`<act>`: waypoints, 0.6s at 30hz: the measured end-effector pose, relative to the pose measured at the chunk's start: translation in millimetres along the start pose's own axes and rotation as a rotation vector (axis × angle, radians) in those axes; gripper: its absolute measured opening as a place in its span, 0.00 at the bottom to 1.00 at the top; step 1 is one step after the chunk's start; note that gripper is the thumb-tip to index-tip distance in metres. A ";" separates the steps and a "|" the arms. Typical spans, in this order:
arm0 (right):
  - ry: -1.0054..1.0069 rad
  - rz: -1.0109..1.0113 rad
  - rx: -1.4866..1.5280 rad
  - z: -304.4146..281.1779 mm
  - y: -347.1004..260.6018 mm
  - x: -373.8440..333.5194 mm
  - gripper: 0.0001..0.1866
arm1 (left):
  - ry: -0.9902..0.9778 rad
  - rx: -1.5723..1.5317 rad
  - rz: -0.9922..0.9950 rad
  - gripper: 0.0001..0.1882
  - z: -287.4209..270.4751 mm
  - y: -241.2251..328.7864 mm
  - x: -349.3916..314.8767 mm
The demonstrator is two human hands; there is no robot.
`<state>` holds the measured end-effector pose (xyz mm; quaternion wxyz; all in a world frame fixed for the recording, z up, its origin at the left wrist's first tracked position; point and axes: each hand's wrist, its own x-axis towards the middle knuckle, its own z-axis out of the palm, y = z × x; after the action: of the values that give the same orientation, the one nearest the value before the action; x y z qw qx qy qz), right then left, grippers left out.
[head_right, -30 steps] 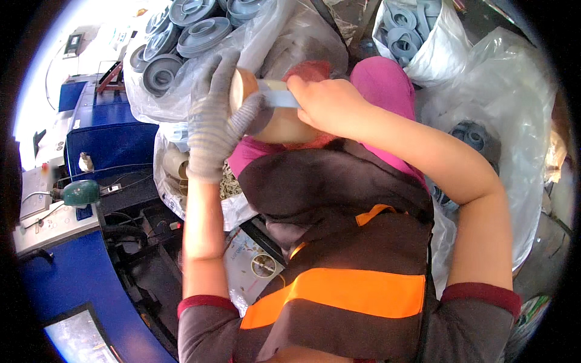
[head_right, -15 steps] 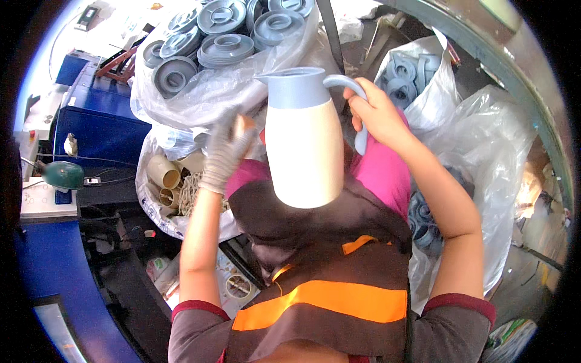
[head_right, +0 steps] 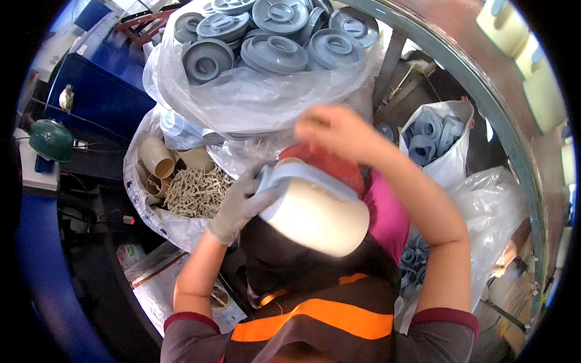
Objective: The person assembles plastic jugs by picking up the jug body, inserting a plastic ring, and then screwing on a matching lid with a handle.
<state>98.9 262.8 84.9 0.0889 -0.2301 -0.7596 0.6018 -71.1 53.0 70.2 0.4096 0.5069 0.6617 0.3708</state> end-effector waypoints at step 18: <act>0.158 -0.228 -0.186 50.9 -55.6 282.5 0.30 | 0.873 -1.185 -0.254 0.33 -30.5 -78.6 -96.5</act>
<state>-183.7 338.0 84.7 0.1943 -0.1962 -0.8240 0.4948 -113.5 -59.9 26.9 0.3539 -0.0725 0.5067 0.7828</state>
